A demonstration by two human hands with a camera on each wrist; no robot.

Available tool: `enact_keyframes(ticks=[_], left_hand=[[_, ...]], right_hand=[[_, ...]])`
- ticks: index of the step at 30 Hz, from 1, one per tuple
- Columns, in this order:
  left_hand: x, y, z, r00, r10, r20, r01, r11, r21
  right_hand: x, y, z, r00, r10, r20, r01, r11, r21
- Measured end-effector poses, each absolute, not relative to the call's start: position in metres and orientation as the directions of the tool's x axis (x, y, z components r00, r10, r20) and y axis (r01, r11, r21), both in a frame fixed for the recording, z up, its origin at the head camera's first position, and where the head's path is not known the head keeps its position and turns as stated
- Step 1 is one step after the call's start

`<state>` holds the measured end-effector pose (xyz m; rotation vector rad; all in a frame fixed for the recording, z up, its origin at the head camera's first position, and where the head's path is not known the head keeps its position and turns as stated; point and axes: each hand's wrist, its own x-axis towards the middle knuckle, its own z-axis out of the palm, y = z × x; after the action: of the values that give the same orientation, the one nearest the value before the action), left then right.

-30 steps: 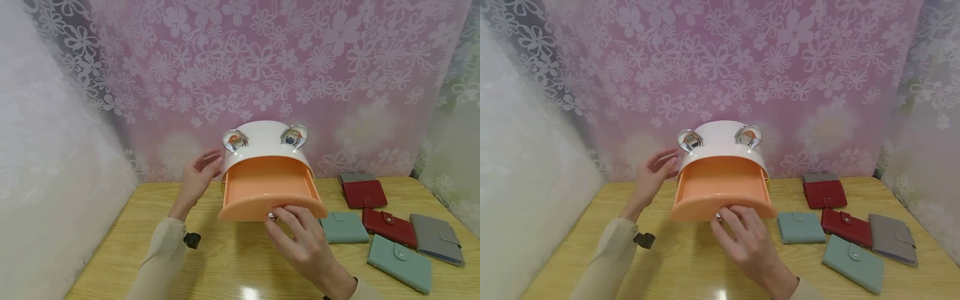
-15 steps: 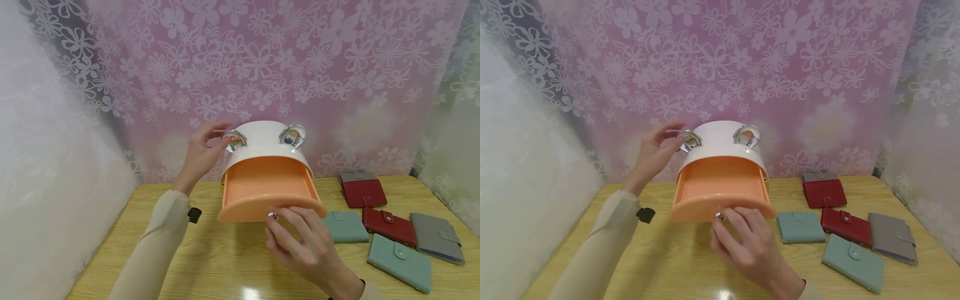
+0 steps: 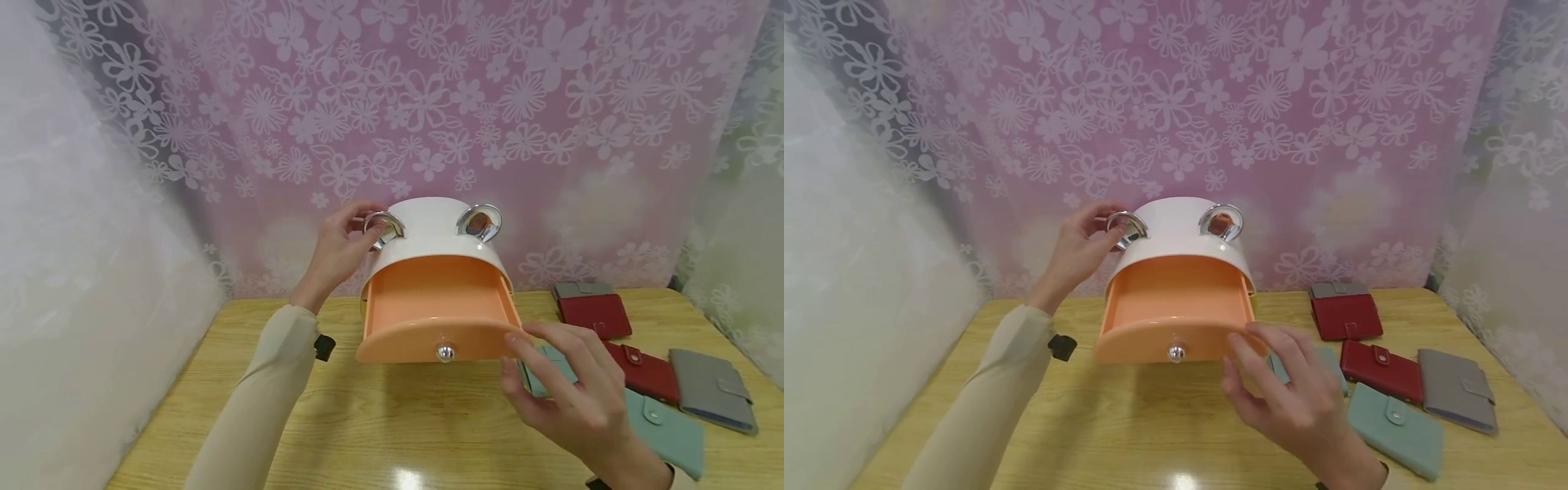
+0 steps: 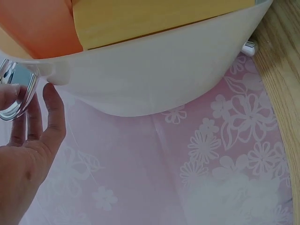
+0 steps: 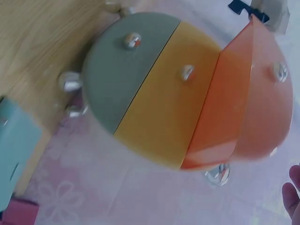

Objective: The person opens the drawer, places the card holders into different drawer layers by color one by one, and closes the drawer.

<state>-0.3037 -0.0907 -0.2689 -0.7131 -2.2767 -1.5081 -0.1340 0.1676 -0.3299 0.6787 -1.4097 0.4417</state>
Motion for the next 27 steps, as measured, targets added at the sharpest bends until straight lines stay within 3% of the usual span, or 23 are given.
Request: enact_keyframes(ticks=[5,9,18,23,27], left_hand=[[-0.303,-0.089,-0.270,-0.821,0.251,0.513,0.571,0.344,0.745],[-0.301,-0.093,-0.273,-0.854,0.280,0.439,0.517,0.362,0.776],[-0.290,-0.106,-0.285,-0.921,0.351,0.170,0.313,0.406,0.859],[-0.281,-0.112,-0.296,-0.929,0.324,0.180,0.294,0.349,0.890],[-0.272,-0.121,-0.307,-0.928,0.303,0.217,0.306,0.290,0.907]], right_hand=[[-0.134,0.192,-0.332,0.132,-0.040,0.990,-0.629,0.769,0.115],[-0.132,0.209,-0.336,0.074,-0.038,0.996,-0.601,0.795,0.075],[-0.130,0.260,-0.364,-0.173,-0.164,0.971,-0.483,0.874,0.061],[-0.130,0.282,-0.383,-0.350,-0.215,0.911,-0.421,0.906,0.052],[-0.130,0.291,-0.391,-0.421,-0.225,0.879,-0.402,0.915,0.041]])
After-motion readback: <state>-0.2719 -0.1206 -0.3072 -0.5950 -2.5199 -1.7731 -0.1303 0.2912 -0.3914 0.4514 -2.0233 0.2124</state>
